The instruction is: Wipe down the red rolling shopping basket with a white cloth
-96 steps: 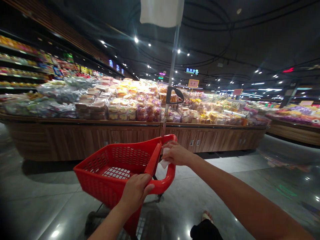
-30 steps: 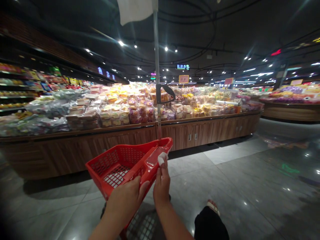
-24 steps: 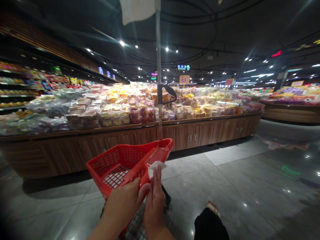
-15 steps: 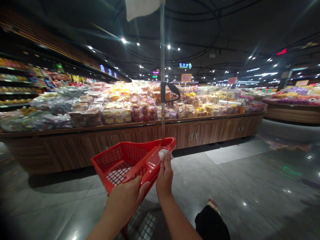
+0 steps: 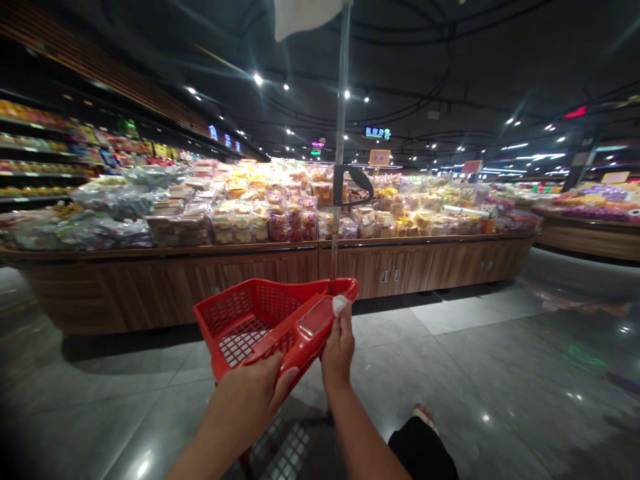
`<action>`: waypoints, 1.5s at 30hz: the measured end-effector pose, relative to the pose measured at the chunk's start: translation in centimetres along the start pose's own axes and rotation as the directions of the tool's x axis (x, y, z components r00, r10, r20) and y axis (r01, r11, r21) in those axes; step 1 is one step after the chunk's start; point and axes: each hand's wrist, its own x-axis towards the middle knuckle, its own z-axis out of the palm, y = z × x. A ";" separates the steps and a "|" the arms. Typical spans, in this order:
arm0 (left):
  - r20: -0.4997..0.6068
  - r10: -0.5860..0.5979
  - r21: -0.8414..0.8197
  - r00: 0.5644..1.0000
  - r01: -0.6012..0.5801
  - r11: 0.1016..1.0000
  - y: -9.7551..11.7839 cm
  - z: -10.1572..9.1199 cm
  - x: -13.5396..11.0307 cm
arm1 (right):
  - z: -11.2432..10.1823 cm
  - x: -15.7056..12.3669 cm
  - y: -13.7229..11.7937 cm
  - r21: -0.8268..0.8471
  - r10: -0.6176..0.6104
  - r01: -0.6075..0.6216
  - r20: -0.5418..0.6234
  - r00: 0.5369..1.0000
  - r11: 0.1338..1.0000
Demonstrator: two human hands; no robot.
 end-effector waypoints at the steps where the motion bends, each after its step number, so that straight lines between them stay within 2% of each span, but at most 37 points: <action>1: -0.002 0.003 0.000 1.000 -0.003 1.000 0.0 0.1 0.0 | 0.0 -0.4 -0.1 0.010 0.004 -0.004 0.004 1.000 1.000; 6: -0.006 0.017 -0.006 1.000 -0.017 1.000 -0.2 0.2 -0.1 | 0.2 -6.7 -0.6 0.065 -0.010 0.004 0.089 0.996 0.998; 8: -0.003 0.022 -0.006 1.000 -0.022 1.000 -0.3 0.1 -0.1 | 0.3 -7.5 -0.5 0.070 -0.030 0.023 0.101 0.994 0.997; 10: 0.005 0.028 -0.009 1.000 -0.028 1.000 -0.4 0.0 -0.1 | 0.1 -6.1 -0.2 0.044 -0.073 0.070 0.082 0.994 0.997; 13: 0.020 0.028 -0.014 0.999 -0.027 1.000 -0.9 -0.2 -0.1 | -0.7 -1.5 0.5 -0.049 -0.179 0.182 0.067 0.982 0.982; 16: 0.040 0.027 -0.037 0.999 -0.026 0.999 -1.4 -0.5 -0.2 | -2.3 3.0 0.7 -0.176 -0.260 0.288 0.167 0.951 0.941; 18: 0.052 0.013 -0.055 0.999 -0.010 0.998 -1.4 -0.8 -0.5 | -3.7 4.5 0.3 -0.247 -0.291 0.369 0.301 0.908 0.896; 22: -0.009 -0.055 -0.021 0.998 0.055 0.998 -0.5 -1.2 -1.0 | -5.9 4.7 -1.2 -0.248 -0.346 0.539 0.542 0.766 0.805; 25: -0.028 -0.071 0.015 0.997 0.072 0.997 0.9 -1.2 -0.9 | -5.8 5.0 -2.1 -0.258 -0.318 0.572 0.624 0.714 0.779; 28: 0.061 -0.109 0.003 0.992 0.109 0.994 1.6 -1.2 -0.4 | -4.5 6.5 -2.9 -0.381 -0.204 0.543 0.646 0.735 0.748; 30: 0.076 -0.133 -0.010 0.988 0.134 0.991 1.7 -1.0 -0.2 | -3.5 7.4 -3.7 -0.447 -0.132 0.518 0.651 0.747 0.729; 31: 0.065 -0.133 -0.017 0.989 0.134 0.991 1.7 -1.0 -0.1 | -3.1 7.5 -4.2 -0.430 -0.118 0.527 0.683 0.721 0.733; 32: 0.052 -0.129 -0.024 0.990 0.130 0.991 1.6 -0.9 -0.1 | -2.8 7.5 -4.8 -0.376 -0.123 0.552 0.736 0.666 0.744; 35: 0.032 -0.117 -0.041 0.993 0.118 0.992 1.3 -0.6 -0.2 | -2.3 7.1 -6.2 -0.153 -0.188 0.629 0.878 0.441 0.762; 36: 0.028 -0.115 -0.045 0.993 0.116 0.992 1.2 -0.6 -0.2 | -2.1 7.1 -6.5 -0.125 -0.186 0.643 0.901 0.393 0.755; 37: 0.023 -0.118 -0.047 0.993 0.119 0.992 1.1 -0.6 -0.2 | -1.9 7.3 -6.6 -0.135 -0.159 0.657 0.917 0.367 0.742; 41: 0.016 -0.129 -0.052 0.991 0.130 0.990 1.0 -0.4 -0.2 | 0.2 9.1 -6.6 -0.262 0.035 0.698 0.946 0.322 0.667; 43: 0.011 -0.128 -0.051 0.992 0.128 0.990 1.0 -0.3 -0.1 | 1.6 9.5 -6.6 -0.247 0.080 0.716 0.962 0.260 0.653; 45: 0.008 -0.129 -0.047 0.992 0.130 0.990 1.0 -0.4 -0.1 | 3.0 9.3 -6.8 -0.189 0.096 0.727 0.981 0.168 0.660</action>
